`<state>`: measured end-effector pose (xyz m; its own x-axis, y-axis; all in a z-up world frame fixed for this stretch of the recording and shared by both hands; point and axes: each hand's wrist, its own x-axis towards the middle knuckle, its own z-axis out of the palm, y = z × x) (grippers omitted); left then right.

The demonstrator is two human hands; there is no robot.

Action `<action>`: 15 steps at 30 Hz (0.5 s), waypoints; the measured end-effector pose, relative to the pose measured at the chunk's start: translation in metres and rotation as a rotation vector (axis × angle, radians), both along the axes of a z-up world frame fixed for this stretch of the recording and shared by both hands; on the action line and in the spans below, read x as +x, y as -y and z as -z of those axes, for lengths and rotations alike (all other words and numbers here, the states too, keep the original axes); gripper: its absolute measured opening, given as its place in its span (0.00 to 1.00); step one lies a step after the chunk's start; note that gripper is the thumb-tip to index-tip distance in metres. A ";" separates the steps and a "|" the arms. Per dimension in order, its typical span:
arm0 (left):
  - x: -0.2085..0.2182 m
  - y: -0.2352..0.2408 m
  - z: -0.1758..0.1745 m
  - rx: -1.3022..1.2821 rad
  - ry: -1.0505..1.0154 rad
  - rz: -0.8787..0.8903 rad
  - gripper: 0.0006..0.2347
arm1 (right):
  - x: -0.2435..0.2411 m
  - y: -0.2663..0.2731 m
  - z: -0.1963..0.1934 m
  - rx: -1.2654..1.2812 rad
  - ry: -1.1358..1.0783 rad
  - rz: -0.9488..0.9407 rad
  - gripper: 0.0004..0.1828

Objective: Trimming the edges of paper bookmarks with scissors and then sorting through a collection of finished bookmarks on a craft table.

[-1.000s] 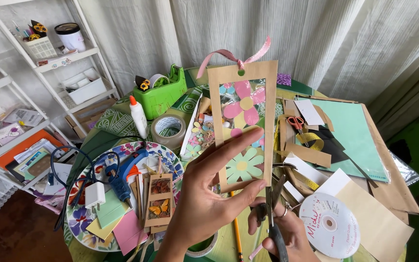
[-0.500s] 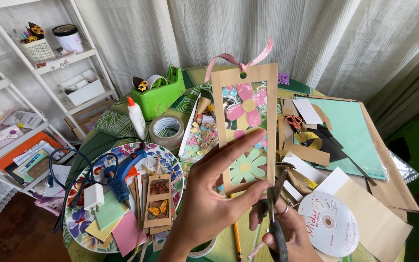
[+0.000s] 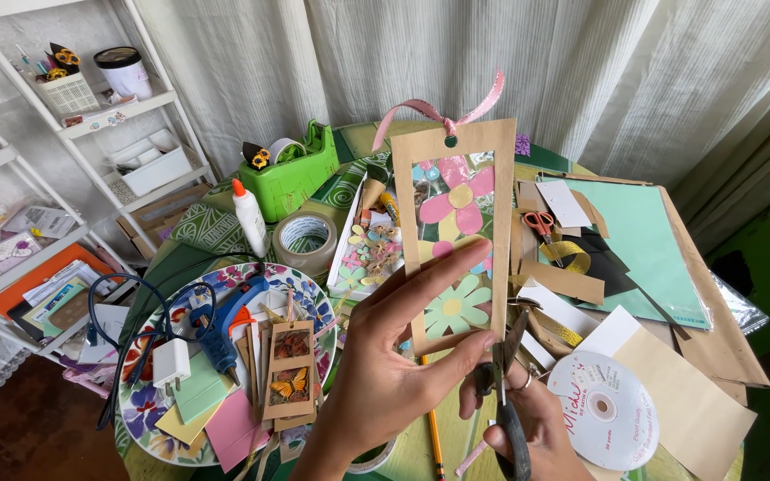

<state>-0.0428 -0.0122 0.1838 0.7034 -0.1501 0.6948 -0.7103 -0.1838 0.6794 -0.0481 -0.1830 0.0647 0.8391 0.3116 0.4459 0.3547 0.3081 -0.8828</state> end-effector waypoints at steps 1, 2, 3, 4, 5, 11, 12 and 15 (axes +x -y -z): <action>0.000 0.000 0.000 0.000 0.000 0.000 0.21 | 0.000 0.000 -0.001 0.000 0.000 0.000 0.39; 0.000 0.001 0.000 -0.004 -0.005 -0.003 0.21 | -0.001 -0.001 -0.001 -0.002 -0.005 0.012 0.40; -0.001 0.001 0.001 -0.007 -0.010 -0.006 0.21 | -0.001 -0.001 -0.002 -0.005 -0.010 0.025 0.40; -0.001 0.001 0.001 -0.007 -0.010 -0.005 0.21 | -0.001 -0.001 -0.001 -0.005 -0.010 0.025 0.40; -0.001 0.001 0.001 -0.001 0.002 -0.005 0.21 | 0.000 0.000 0.000 0.006 -0.019 0.011 0.40; 0.000 0.002 0.002 0.006 0.011 -0.018 0.20 | 0.002 0.003 0.005 -0.001 -0.034 0.000 0.35; 0.000 0.002 0.002 0.005 0.014 -0.021 0.20 | 0.002 0.004 0.006 -0.024 -0.019 0.012 0.33; -0.001 0.001 0.001 0.019 0.027 -0.024 0.20 | 0.003 0.007 0.006 -0.054 -0.045 0.012 0.35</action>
